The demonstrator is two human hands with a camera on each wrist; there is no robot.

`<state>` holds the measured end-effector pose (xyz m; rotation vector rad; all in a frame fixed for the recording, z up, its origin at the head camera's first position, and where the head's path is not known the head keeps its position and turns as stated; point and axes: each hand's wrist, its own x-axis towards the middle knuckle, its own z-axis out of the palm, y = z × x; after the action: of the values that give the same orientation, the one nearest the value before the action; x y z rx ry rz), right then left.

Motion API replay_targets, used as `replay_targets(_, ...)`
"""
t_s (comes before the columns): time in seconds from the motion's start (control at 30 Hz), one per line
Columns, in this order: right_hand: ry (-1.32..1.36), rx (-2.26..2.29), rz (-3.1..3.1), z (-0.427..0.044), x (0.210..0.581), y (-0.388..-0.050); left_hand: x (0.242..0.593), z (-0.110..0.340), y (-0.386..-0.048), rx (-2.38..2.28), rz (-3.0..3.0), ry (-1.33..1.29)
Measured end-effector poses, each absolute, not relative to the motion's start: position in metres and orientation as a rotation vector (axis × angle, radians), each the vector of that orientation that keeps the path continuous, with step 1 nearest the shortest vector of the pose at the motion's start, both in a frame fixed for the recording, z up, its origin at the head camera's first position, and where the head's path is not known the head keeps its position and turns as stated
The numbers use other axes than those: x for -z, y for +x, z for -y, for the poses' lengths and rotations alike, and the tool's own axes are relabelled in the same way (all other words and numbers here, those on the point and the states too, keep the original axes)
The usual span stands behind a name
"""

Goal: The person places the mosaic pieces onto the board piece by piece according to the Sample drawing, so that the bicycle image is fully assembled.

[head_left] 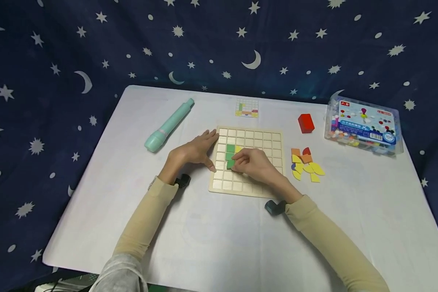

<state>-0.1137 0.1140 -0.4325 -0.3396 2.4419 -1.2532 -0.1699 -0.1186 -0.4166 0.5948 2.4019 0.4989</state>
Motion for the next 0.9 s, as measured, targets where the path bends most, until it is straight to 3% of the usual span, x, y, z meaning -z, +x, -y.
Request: replay_targets(0.9,-0.418,1.116,-2.565,-0.1081,0.4318,-0.1096,0.4162,0.1172,-0.1693,-0.497,-2.41,0.612)
